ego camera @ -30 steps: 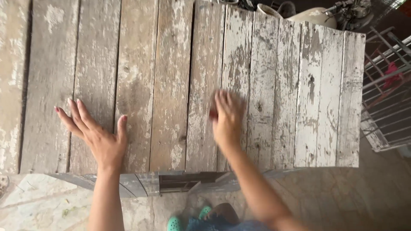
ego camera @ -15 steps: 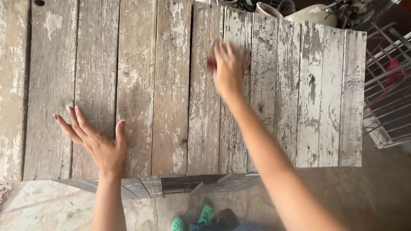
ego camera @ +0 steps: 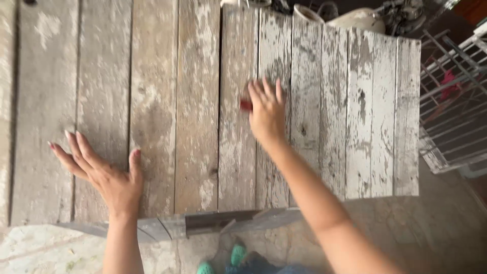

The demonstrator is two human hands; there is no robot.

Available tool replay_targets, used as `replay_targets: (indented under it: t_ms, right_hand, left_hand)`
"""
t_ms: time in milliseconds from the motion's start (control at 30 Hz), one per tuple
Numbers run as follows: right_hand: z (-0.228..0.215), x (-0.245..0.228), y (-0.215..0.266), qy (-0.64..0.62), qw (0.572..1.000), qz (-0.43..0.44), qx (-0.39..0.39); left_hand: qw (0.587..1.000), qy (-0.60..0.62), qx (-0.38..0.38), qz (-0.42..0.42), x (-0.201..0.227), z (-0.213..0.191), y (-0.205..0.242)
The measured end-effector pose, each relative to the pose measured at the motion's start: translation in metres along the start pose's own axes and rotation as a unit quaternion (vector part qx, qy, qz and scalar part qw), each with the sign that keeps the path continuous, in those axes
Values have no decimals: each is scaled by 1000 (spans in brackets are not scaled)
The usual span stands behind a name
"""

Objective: Sanding and wiping down the exterior of a weathered wooden structure

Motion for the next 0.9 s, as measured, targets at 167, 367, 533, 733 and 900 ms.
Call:
replay_targets:
  t_ms: [167,367,533,733,900]
  right_hand:
    - [32,56,-124,11,999,25,25]
    - [17,40,-141,43,995,10,92]
    - [-42,-57,3,-113,990,-65,56]
    - [-12,-95,107,-155,966,-191,-80]
    - [-9,-65,11,-144,982,-117,-39]
  left_hand:
    - [1000,-1,-10,-16,1,0,-2]
    - [998,-21,-31,-50,-11,9,0]
    - [998,-23,-33,-43,-12,12,1]
    - [999,2,-27,-19,7,2,-5]
    - [999,-5,-7,-39,-7,4,0]
Point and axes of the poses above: each hand's wrist, its own y-axis away from the middle knuckle, its own z-axis out of the palm, x = y × z, the point moved 10 cm from there along -y, towards the middle knuckle, and after that the axes turned 4 degrees about -z, right-handed, at the moved point
